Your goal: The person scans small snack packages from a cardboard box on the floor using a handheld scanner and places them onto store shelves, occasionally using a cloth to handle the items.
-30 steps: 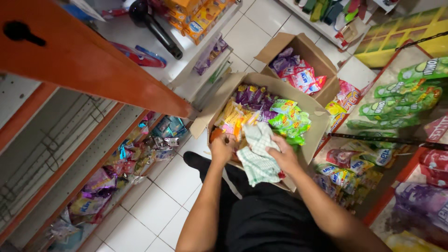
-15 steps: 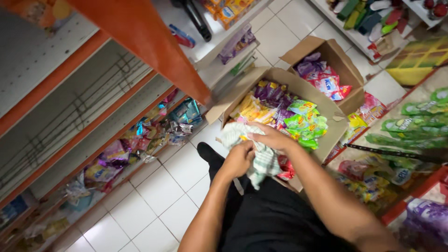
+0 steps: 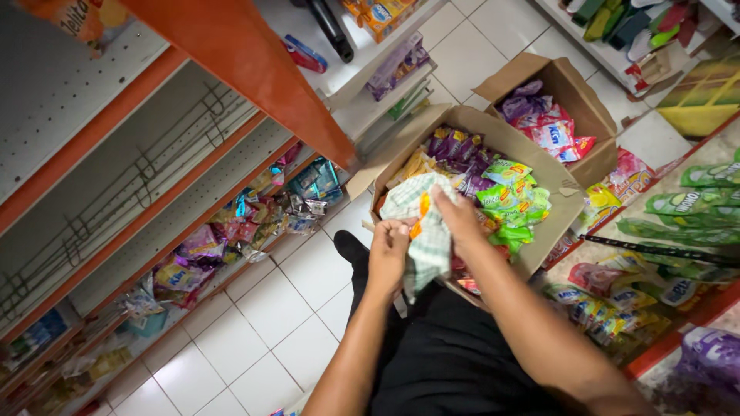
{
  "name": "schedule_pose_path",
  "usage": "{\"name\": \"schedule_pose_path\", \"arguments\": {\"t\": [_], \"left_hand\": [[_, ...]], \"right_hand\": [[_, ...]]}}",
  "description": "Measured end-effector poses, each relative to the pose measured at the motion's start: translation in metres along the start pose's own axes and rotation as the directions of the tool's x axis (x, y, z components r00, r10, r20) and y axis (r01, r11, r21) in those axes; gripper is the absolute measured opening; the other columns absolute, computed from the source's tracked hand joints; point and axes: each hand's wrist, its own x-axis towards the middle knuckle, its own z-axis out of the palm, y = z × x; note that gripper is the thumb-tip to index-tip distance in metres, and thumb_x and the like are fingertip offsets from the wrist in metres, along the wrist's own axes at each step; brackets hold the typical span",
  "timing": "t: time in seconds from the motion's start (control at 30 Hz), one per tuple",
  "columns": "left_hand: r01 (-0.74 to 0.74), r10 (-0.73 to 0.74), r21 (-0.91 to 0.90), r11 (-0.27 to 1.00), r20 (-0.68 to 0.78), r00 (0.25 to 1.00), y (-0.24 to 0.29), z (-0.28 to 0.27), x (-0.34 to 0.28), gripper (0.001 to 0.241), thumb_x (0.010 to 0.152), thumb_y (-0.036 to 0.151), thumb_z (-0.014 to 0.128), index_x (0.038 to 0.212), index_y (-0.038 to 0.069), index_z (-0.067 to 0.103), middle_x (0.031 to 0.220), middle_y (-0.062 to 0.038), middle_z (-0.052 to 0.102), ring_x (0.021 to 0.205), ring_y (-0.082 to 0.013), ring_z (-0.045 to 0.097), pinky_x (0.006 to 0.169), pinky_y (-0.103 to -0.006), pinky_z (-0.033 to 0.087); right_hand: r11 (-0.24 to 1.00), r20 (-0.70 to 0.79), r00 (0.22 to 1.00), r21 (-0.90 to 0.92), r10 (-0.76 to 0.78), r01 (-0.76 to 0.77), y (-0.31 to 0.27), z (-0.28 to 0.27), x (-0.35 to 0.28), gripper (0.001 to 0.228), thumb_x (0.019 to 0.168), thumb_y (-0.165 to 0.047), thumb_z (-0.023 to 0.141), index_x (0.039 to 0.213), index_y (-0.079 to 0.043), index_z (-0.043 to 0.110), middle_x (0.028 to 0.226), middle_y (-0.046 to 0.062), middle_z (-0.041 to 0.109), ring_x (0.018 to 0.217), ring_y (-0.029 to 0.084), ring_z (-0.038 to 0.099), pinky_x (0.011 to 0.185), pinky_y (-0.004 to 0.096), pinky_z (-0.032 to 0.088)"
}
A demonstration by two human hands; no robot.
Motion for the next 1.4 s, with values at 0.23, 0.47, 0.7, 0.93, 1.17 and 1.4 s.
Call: {"name": "schedule_pose_path", "arguments": {"t": [0.23,0.47,0.7,0.93,1.17,1.4], "left_hand": [[-0.006,0.032,0.375,0.927,-0.062,0.998,-0.004,0.003,0.001,0.034,0.099,0.010,0.064,0.130,0.001,0.071,0.098,-0.008,0.070,0.084,-0.0124,0.057,0.077,-0.0278,0.047],[0.110,-0.111,-0.116,0.987,0.000,0.994,0.003,-0.002,0.003,0.030,0.103,0.017,0.061,0.124,-0.002,0.070,0.105,-0.004,0.074,0.090,-0.0113,0.064,0.080,-0.0261,0.049],[-0.077,0.081,0.028,0.997,-0.209,0.975,0.003,0.004,0.018,0.029,0.104,0.022,0.054,0.120,0.002,0.069,0.098,-0.002,0.073,0.085,-0.0084,0.065,0.076,-0.0246,0.054],[0.004,0.065,0.230,0.973,-0.290,0.955,0.011,0.007,0.016,0.031,0.107,0.021,0.063,0.116,-0.005,0.076,0.086,-0.011,0.063,0.071,-0.0196,0.049,0.062,-0.0344,0.040],[-0.360,0.408,0.425,0.831,-0.024,0.913,0.024,0.026,0.015,0.055,0.110,0.035,0.045,0.153,0.000,0.042,0.147,-0.018,0.052,0.136,-0.0271,0.051,0.113,-0.0355,0.039],[-0.110,0.126,-0.463,0.879,0.004,0.992,0.057,0.010,0.033,0.076,0.104,0.060,0.035,0.158,0.006,0.035,0.156,-0.011,0.049,0.139,-0.0265,0.050,0.117,-0.0396,0.038]], "right_hand": [[0.786,0.194,0.846,-0.313,-0.497,0.534,-0.037,0.029,-0.040,0.059,0.084,-0.029,0.078,0.128,0.003,0.056,0.103,0.005,0.071,0.092,0.015,0.068,0.080,0.030,0.055],[0.985,0.084,0.994,0.150,0.069,-0.081,-0.055,0.009,-0.018,0.047,0.096,-0.035,0.070,0.120,0.006,0.069,0.109,0.017,0.073,0.090,0.024,0.071,0.078,0.036,0.059],[0.994,0.295,0.949,0.038,-0.107,0.100,-0.022,0.030,-0.039,0.046,0.096,-0.036,0.070,0.125,-0.002,0.067,0.115,0.012,0.071,0.098,0.015,0.068,0.084,0.032,0.057],[0.971,-0.027,0.980,-0.147,-0.196,0.190,-0.033,0.035,-0.045,0.049,0.103,-0.042,0.061,0.105,0.004,0.075,0.089,0.007,0.075,0.079,0.014,0.067,0.070,0.031,0.054],[0.864,0.093,0.951,-0.400,-0.293,0.305,-0.046,0.042,-0.060,0.048,0.105,-0.039,0.055,0.120,0.004,0.068,0.103,0.021,0.072,0.094,0.026,0.066,0.083,0.038,0.052],[0.597,0.585,0.599,-0.230,-0.547,0.769,-0.041,0.048,-0.094,0.045,0.109,-0.025,0.049,0.144,0.004,0.052,0.145,0.024,0.057,0.135,0.033,0.054,0.112,0.042,0.042]]}}
